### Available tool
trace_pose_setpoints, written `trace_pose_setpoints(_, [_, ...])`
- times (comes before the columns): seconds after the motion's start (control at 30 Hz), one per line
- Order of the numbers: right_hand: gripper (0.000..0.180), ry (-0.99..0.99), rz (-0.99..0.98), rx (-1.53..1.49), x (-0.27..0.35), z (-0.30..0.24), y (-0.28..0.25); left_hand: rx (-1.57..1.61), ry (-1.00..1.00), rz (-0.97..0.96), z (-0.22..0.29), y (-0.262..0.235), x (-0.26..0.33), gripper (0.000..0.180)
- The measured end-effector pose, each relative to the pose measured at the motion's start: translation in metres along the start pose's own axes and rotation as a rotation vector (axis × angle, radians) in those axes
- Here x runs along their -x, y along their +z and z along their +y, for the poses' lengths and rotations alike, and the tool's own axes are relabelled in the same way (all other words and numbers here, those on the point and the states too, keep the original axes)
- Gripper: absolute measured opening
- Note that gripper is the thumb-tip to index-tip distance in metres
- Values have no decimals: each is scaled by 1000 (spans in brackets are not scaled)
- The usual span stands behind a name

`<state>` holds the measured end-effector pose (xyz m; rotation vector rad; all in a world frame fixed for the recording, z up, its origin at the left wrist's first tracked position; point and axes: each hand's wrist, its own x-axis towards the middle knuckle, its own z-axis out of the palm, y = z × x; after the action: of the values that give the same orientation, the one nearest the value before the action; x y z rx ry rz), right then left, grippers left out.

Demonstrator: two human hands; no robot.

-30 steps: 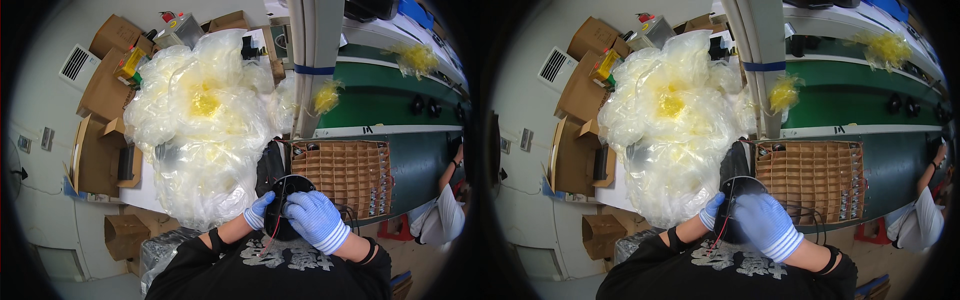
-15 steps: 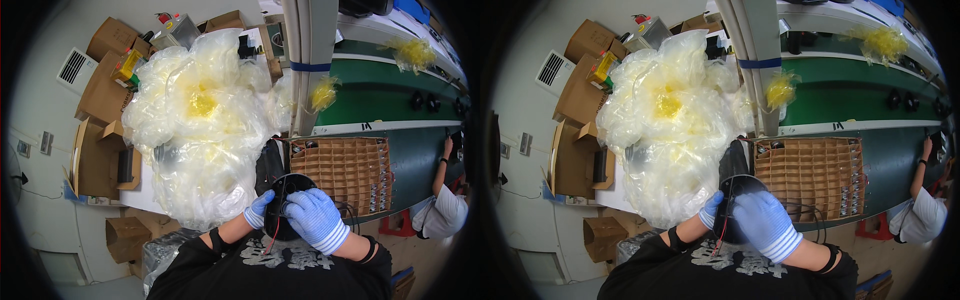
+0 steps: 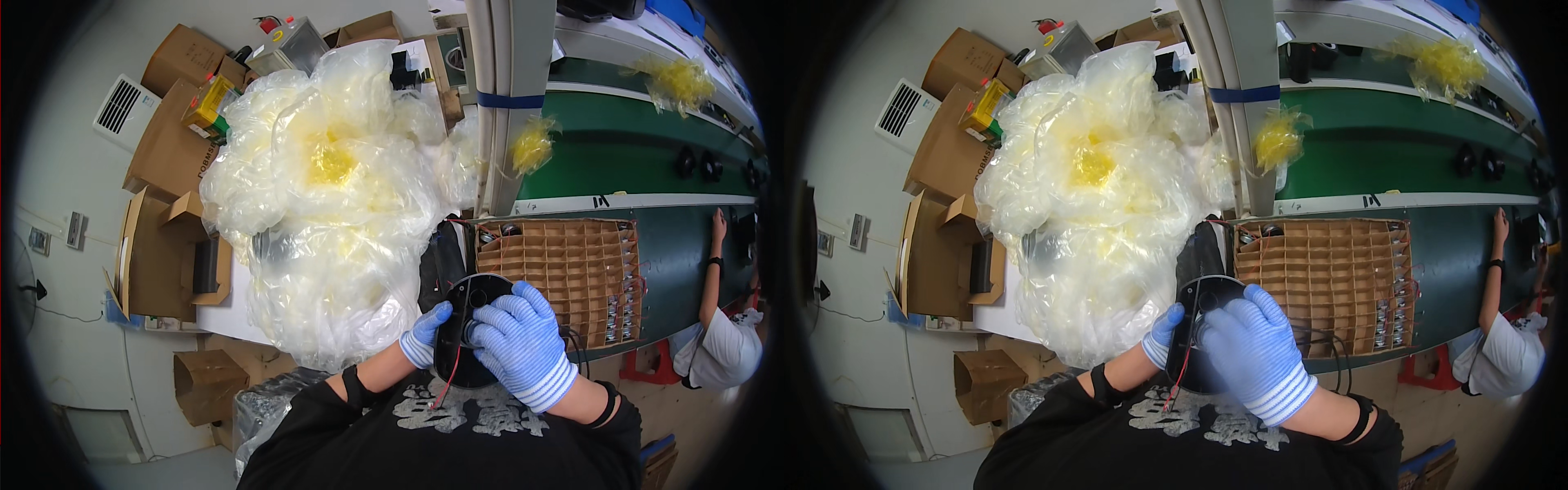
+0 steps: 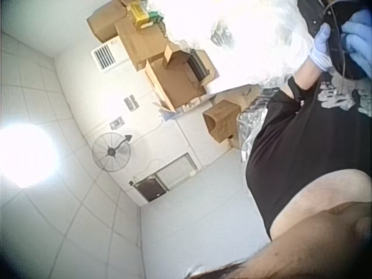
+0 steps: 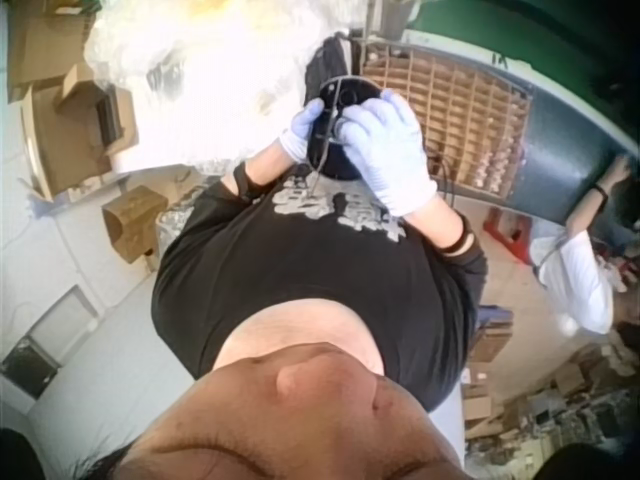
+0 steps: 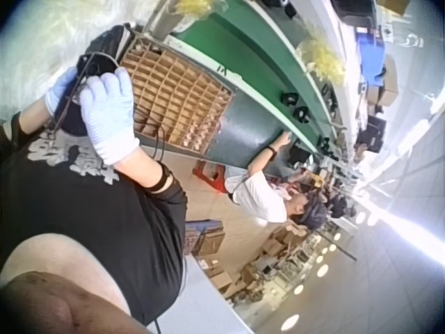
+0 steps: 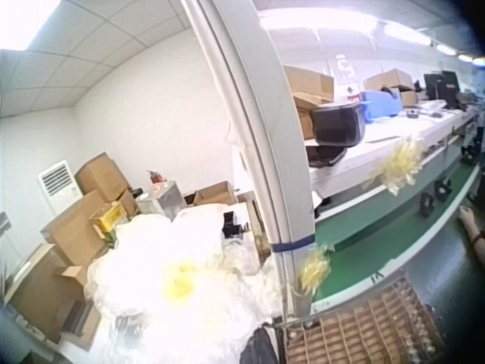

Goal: The person inserts speakers into housings and places the assemblies into a cardboard tray. They then pull a large plastic bag of housings from a pallet, tear it open, and remove the housings one by one.

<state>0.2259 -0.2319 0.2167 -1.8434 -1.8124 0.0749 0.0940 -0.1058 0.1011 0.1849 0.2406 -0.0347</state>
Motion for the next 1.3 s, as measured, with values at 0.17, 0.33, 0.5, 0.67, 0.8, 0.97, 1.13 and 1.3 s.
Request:
trace_pose_setpoints(0.17, [28, 22, -14, -26, 1, 1, 0, -70, -10, 58, 1, -2, 4, 78])
trace_pose_setpoints(0.33, [29, 15, -5, -37, 0, 3, 1, -84, 20, 49, 1, 0, 2, 77])
trace_pose_setpoints(0.5, [29, 15, 6, -42, -1, 7, 2, -80, 18, 58, 2, 1, -1, 77])
trace_pose_setpoints(0.67, [28, -2, -3, -50, -2, 10, 3, 4, 18, 16, 3, 5, -4, 63])
trace_pose_setpoints(0.8, [27, 6, 16, -64, -2, 11, 5, 40, -4, -7, 5, 0, -6, 64])
trace_pose_setpoints(0.97, [24, 11, 47, -84, -2, 11, 7, -19, 34, 13, 4, 2, -7, 64])
trace_pose_setpoints(1.13, [25, 13, 51, -90, -1, 11, 7, -33, 40, 16, 4, 2, -6, 64])
trace_pose_setpoints(1.3, [26, 25, 30, -88, -3, 10, 3, -24, 30, 30, 4, 0, -7, 64])
